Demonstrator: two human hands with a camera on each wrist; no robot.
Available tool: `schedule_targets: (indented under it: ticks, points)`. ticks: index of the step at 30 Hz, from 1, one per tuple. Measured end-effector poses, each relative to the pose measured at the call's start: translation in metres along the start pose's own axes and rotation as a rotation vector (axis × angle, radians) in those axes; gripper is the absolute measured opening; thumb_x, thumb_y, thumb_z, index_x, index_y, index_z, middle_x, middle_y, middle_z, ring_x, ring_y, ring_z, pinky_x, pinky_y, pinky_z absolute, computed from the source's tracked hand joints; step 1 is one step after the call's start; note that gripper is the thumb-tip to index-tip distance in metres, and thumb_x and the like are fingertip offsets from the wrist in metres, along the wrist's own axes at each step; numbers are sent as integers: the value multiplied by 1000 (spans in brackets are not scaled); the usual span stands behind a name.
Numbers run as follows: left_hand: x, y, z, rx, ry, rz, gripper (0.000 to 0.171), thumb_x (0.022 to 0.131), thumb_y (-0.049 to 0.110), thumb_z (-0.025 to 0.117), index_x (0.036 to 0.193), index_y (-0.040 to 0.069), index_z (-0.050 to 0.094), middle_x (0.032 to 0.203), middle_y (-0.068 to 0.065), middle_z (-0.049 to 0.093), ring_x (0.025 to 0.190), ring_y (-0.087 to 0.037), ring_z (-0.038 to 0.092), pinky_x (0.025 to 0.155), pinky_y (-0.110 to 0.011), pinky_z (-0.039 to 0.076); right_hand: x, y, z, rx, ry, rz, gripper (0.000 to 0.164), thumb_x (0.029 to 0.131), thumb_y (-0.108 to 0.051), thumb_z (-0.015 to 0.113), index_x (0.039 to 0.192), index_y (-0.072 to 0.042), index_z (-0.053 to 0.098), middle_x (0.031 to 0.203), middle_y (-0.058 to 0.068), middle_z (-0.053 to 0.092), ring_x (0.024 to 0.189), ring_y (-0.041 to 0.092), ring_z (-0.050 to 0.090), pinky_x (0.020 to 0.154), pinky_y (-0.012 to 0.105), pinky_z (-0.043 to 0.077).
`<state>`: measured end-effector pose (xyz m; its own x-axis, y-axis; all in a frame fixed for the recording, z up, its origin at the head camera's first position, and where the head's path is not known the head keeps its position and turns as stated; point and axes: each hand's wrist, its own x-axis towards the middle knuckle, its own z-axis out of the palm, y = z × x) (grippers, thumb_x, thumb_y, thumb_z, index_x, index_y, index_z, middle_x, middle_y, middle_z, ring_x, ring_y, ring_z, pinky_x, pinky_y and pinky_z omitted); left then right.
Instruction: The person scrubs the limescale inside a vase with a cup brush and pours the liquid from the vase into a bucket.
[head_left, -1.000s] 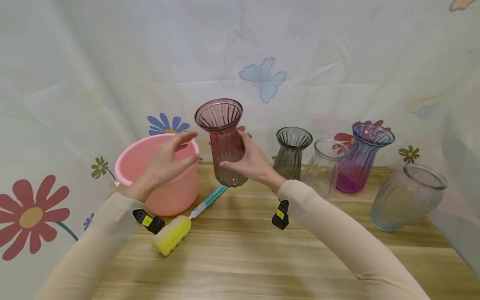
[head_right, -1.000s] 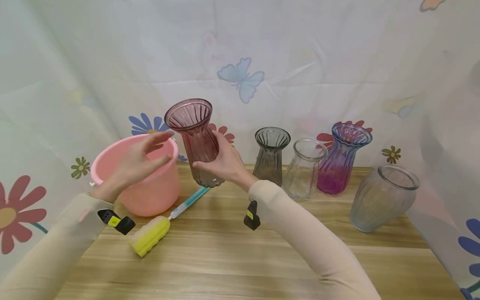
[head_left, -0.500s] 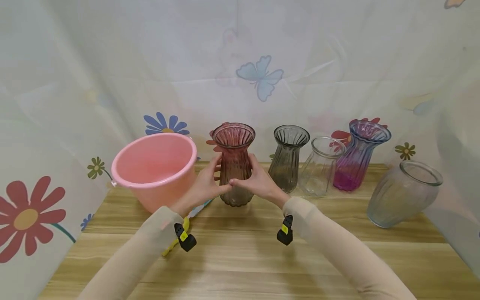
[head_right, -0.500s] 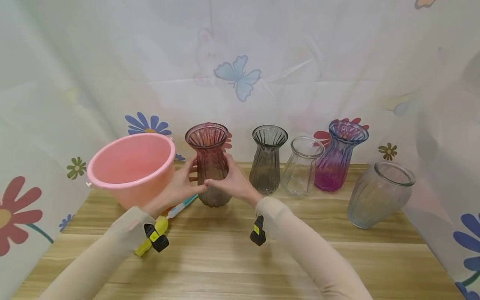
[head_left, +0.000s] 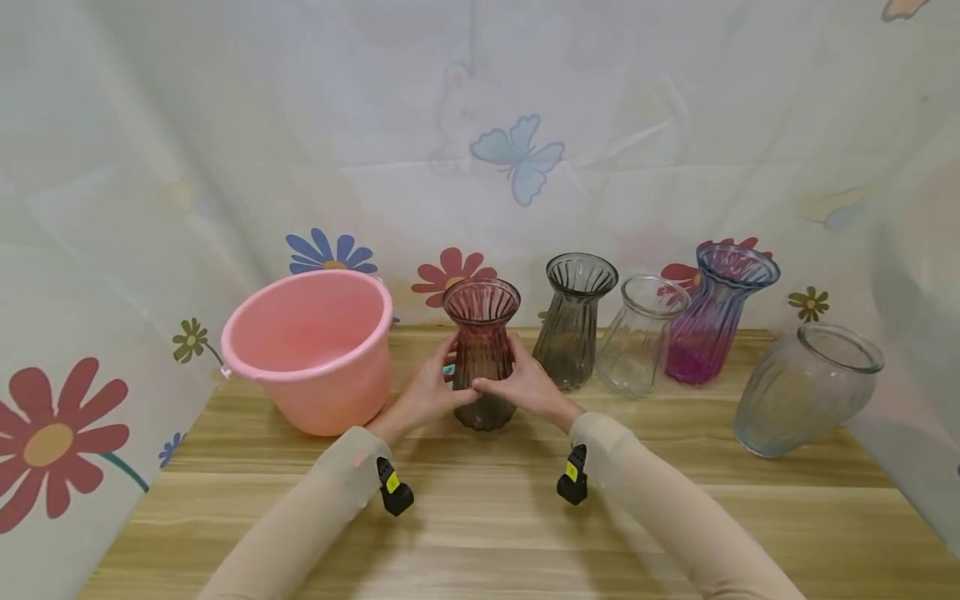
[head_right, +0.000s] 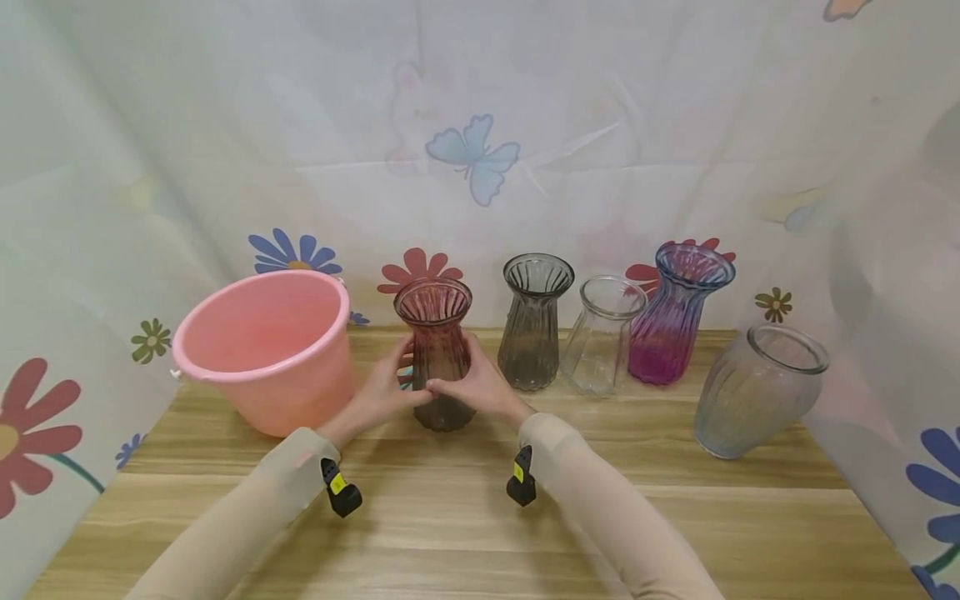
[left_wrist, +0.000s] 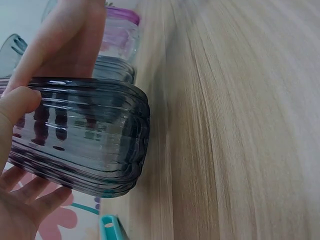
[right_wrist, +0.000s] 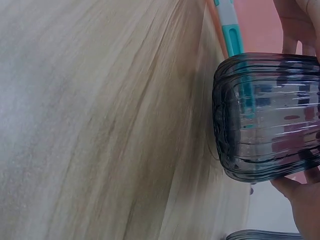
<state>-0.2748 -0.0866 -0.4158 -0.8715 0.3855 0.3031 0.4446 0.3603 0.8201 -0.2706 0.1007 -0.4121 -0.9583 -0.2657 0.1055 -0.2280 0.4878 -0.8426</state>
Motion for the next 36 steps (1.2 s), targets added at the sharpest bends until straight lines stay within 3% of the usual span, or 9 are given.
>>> schedule_targets:
  ticks: [11,15,22,26,30,36]
  points:
    - [7,-3,6,80,-10,-29,90,70,16,77,144,10,26,137,-15,43,120,-32,48,90,-46,47,-2,1,-6,29,-22,-3,89,79,-30,71,146,-18,14,146,11,31,132,29,34,102,51,33]
    - [15,-5,6,130,-6,-42,89,71,18,76,144,9,25,140,-15,39,121,-32,47,91,-47,46,7,2,-9,6,-45,22,91,81,-32,69,147,-20,6,149,10,25,133,29,32,103,50,33]
    - [33,-10,5,161,-6,-64,90,73,18,74,146,10,21,138,-17,42,120,-33,49,89,-43,48,21,8,-13,-52,-36,-24,94,84,-35,65,148,-19,-3,153,11,11,135,32,28,103,51,32]
    - [45,-15,3,133,-4,-51,88,74,15,73,145,7,22,136,-18,43,118,-35,50,87,-42,50,21,8,-17,-81,-9,4,89,86,-34,63,148,-16,2,151,13,17,135,33,29,102,50,35]
    - [55,-21,-1,115,7,-87,88,77,16,72,146,11,19,139,-16,40,122,-34,47,88,-43,49,17,9,-21,-106,2,2,80,87,-31,61,148,-13,12,147,15,27,131,35,34,97,49,40]
    - [67,-29,-7,137,32,-122,86,79,20,71,147,12,18,141,-14,38,124,-32,44,93,-42,46,12,9,-25,-155,11,-56,60,89,-27,60,139,-6,34,136,17,44,124,32,45,97,47,41]
